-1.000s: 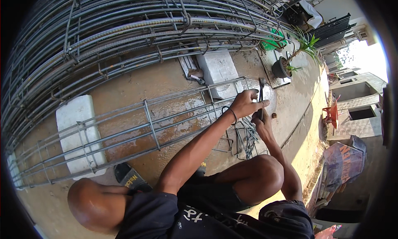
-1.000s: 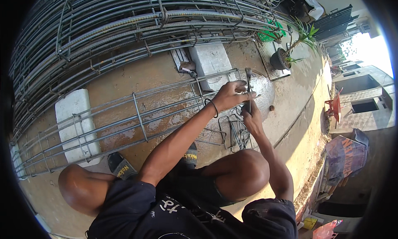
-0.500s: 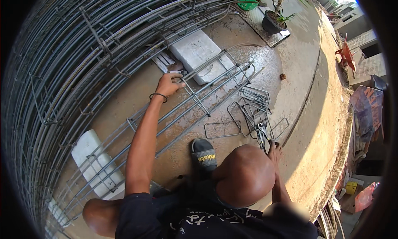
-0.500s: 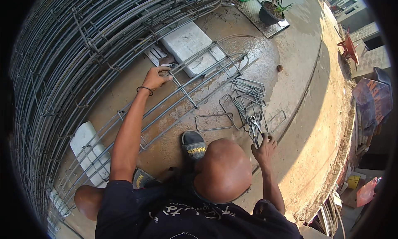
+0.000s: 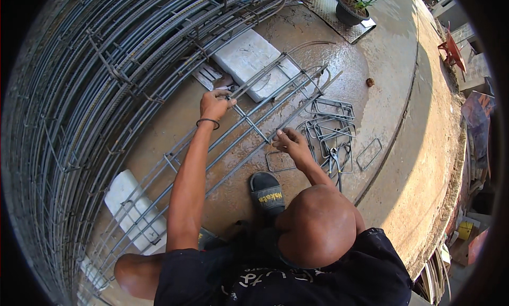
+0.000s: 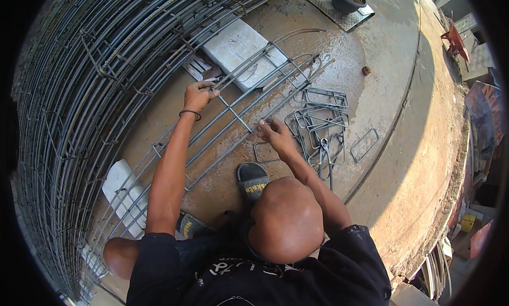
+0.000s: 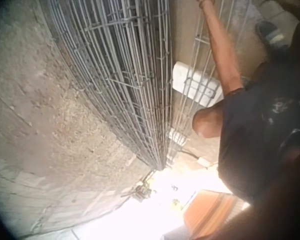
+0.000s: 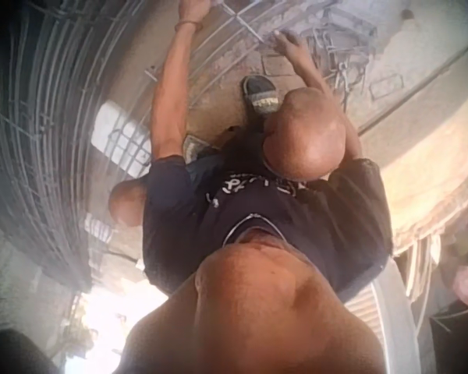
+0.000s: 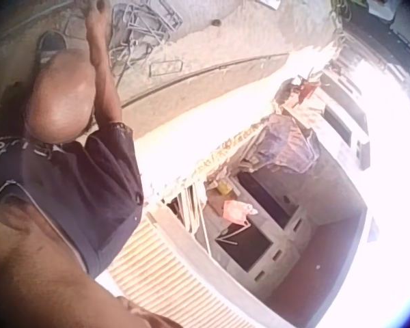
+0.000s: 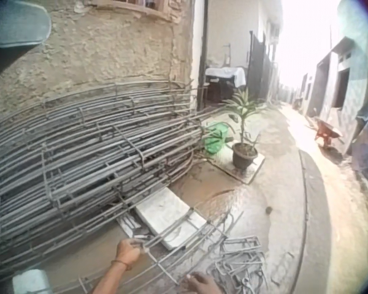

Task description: The person secures rebar by hand using wire, then tightens the connections with pliers.

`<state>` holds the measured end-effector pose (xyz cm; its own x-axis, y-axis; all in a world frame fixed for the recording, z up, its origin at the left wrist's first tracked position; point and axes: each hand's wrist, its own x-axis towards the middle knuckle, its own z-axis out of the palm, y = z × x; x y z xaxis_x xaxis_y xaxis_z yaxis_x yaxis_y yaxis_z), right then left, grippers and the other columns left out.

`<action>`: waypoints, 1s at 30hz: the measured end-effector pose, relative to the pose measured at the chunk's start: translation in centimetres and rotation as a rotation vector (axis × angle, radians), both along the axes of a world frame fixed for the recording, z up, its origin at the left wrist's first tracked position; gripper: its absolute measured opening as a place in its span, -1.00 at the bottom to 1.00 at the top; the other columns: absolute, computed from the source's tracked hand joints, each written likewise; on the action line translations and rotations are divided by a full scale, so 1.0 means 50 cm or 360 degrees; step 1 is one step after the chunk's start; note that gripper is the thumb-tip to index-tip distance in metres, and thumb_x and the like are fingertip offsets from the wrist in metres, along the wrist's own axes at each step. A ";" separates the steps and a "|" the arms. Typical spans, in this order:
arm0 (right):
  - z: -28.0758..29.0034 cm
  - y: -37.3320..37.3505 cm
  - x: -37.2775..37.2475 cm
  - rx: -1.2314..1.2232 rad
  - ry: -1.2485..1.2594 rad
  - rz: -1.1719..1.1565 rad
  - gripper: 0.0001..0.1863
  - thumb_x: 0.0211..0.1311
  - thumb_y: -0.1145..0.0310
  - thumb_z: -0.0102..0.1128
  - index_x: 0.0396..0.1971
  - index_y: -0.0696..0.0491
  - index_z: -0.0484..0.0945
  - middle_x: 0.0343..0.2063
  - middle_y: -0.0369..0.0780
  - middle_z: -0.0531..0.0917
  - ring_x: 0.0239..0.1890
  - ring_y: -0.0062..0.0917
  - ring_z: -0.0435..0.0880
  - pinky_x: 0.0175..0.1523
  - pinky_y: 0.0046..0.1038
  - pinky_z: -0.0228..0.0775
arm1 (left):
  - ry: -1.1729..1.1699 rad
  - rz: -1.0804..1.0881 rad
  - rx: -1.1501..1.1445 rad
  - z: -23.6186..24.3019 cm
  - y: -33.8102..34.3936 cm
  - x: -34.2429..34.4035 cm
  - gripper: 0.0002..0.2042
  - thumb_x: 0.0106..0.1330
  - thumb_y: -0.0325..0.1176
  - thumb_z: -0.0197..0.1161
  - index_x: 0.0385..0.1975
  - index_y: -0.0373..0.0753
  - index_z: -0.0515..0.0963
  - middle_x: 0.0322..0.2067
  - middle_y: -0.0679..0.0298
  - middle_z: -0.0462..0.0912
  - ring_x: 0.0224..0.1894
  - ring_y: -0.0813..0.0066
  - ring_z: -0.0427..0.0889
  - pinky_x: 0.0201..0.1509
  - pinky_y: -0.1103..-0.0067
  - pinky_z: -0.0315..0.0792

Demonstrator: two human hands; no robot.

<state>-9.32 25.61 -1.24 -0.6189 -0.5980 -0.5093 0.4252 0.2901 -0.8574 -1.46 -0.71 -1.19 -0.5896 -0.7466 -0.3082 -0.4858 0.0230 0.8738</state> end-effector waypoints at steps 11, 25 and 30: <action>-0.031 -0.006 -0.011 -0.0122 -0.0064 -0.0012 -0.68 0.24 0.19 0.20 -0.25 0.18 0.50 -0.42 -0.21 0.64 -0.39 -0.60 0.61 -0.28 -0.56 0.44 | 0.0129 -0.0066 -0.0265 -0.014 -0.004 0.017 -0.70 -0.03 -0.29 0.42 -0.29 -0.26 0.66 -0.48 0.23 0.67 -0.43 0.48 0.61 -0.31 0.57 0.45; -0.019 -0.005 0.037 -0.0118 0.0089 -0.0001 -0.65 0.16 0.13 0.28 -0.34 0.16 0.54 -0.45 -0.26 0.62 -0.41 -0.62 0.53 -0.30 -0.54 0.37 | 0.0144 -0.0187 -0.0860 0.016 0.034 0.034 -0.74 0.04 -0.25 0.38 -0.26 -0.15 0.65 -0.46 0.07 0.64 -0.38 0.20 0.63 -0.28 0.45 0.46; -0.036 -0.012 0.024 -0.0035 0.0067 0.0015 -0.74 0.23 0.20 0.21 -0.32 0.11 0.53 -0.41 -0.31 0.59 -0.37 -0.65 0.54 -0.24 -0.58 0.42 | 0.0207 -0.0251 -0.0991 0.025 0.035 0.044 -0.71 0.05 -0.22 0.38 -0.21 -0.13 0.64 -0.42 0.06 0.64 -0.32 0.08 0.62 -0.24 0.37 0.47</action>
<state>-8.10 25.03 -3.03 -0.6339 -0.6147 -0.4695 0.3857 0.2749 -0.8807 0.74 1.04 0.04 -0.7099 -0.6640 0.2349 -0.3267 0.6059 0.7253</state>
